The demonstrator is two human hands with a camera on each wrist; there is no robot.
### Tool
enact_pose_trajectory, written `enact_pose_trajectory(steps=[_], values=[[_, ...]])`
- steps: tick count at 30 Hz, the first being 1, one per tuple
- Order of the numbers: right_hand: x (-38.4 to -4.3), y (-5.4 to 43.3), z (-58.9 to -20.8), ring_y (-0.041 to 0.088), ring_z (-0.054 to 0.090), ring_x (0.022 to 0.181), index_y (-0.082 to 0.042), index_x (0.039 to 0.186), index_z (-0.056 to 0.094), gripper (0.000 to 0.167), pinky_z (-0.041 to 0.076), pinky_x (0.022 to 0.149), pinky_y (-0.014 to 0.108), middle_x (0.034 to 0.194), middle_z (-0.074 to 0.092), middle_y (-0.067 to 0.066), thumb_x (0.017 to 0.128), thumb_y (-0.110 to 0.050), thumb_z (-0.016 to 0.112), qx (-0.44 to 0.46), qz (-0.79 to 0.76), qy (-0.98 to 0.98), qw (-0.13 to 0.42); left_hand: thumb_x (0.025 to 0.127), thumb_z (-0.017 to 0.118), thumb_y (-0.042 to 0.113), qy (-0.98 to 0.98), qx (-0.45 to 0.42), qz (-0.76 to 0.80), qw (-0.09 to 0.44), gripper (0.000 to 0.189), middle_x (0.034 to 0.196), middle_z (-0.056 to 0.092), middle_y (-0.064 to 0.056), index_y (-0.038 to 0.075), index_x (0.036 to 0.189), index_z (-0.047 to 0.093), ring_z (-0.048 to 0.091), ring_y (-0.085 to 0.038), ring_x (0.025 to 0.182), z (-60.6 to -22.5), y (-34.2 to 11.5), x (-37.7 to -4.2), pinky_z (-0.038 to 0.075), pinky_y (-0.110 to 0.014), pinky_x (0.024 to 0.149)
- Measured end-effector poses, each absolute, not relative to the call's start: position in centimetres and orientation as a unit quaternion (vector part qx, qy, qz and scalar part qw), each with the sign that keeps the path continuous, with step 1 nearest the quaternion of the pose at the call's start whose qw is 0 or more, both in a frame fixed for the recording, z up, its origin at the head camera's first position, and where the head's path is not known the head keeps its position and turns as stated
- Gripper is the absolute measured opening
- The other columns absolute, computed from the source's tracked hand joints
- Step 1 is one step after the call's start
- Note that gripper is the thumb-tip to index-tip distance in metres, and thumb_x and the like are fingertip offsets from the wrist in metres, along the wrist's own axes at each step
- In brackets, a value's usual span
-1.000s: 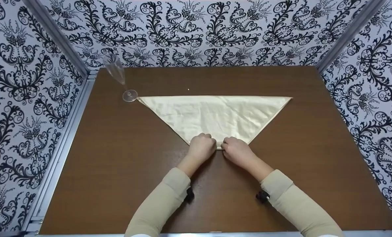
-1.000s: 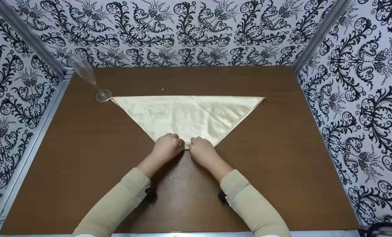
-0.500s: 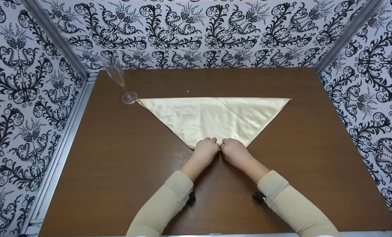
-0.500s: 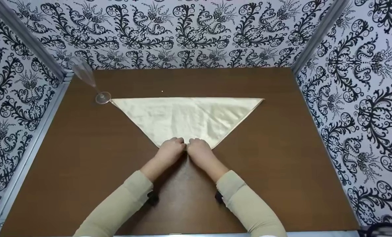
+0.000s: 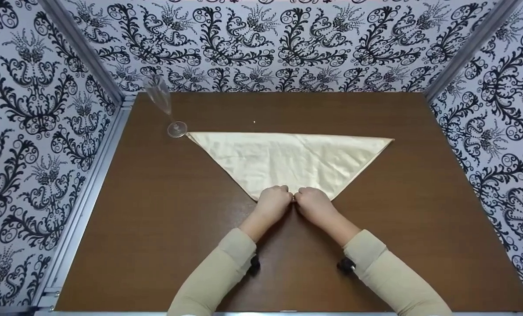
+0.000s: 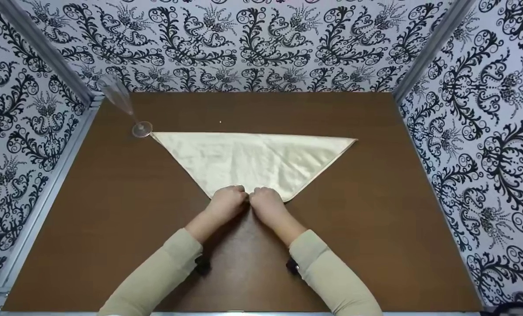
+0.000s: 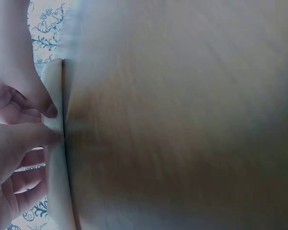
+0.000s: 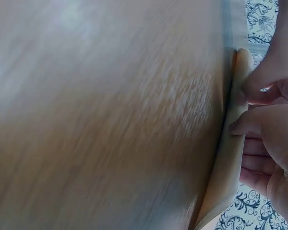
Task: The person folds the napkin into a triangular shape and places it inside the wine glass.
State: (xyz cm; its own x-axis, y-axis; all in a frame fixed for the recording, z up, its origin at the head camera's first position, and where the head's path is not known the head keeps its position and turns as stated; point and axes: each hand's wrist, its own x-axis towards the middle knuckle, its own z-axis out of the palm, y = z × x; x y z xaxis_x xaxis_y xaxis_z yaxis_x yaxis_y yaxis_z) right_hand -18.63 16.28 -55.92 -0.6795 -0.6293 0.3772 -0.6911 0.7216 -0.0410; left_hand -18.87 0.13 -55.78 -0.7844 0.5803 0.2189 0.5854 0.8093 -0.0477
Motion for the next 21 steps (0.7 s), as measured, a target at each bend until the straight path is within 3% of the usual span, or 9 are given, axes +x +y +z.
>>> enact_pose_trajectory(steps=[4, 8, 13, 21], values=[[-18.4, 16.2, -55.9, 0.026, 0.048, 0.049, -0.008, 0.059, 0.049, 0.028, 0.044, 0.048, 0.039, 0.056, 0.046, 0.004, 0.077, -0.001, 0.069, 0.348, 0.108, -0.916, 0.167, 0.083, 0.066, 0.019, -0.944, -0.310, -0.029, 0.107, 0.012, 0.073, 0.059, -0.001, 0.015, 0.073, 0.072, 0.060, -0.019, 0.062, -55.7, -0.2, -18.7, 0.051, -0.033, 0.054], [-18.1, 16.2, -55.3, 0.025, 0.050, 0.050, -0.010, 0.059, 0.049, 0.028, 0.045, 0.050, 0.040, 0.055, 0.046, 0.003, 0.080, -0.001, 0.066, 0.329, 0.123, -0.926, 0.136, 0.087, 0.064, 0.027, -0.948, -0.303, -0.054, 0.086, 0.020, 0.071, 0.062, 0.000, 0.016, 0.072, 0.072, 0.062, -0.019, 0.064, -55.4, -0.4, -18.6, 0.052, -0.033, 0.058], [-18.0, 16.3, -54.7, 0.025, 0.053, 0.053, -0.010, 0.063, 0.054, 0.025, 0.046, 0.052, 0.041, 0.057, 0.050, 0.002, 0.084, -0.002, 0.063, 0.300, 0.155, -0.937, 0.089, 0.089, 0.065, 0.025, -0.947, -0.297, -0.109, 0.059, 0.019, 0.072, 0.066, 0.001, 0.017, 0.073, 0.072, 0.065, -0.019, 0.069, -55.2, -0.7, -18.8, 0.052, -0.033, 0.063], [-18.5, 16.4, -54.6, 0.028, 0.066, 0.075, -0.004, 0.084, 0.071, 0.008, 0.053, 0.068, 0.043, 0.080, 0.069, 0.009, 0.088, -0.002, 0.064, 0.256, 0.185, -0.948, 0.035, 0.094, 0.063, 0.020, -0.946, -0.265, -0.187, -0.023, 0.016, 0.083, 0.070, 0.002, 0.017, 0.088, 0.077, 0.066, -0.017, 0.080, -55.1, -1.0, -19.6, 0.052, -0.031, 0.074]])
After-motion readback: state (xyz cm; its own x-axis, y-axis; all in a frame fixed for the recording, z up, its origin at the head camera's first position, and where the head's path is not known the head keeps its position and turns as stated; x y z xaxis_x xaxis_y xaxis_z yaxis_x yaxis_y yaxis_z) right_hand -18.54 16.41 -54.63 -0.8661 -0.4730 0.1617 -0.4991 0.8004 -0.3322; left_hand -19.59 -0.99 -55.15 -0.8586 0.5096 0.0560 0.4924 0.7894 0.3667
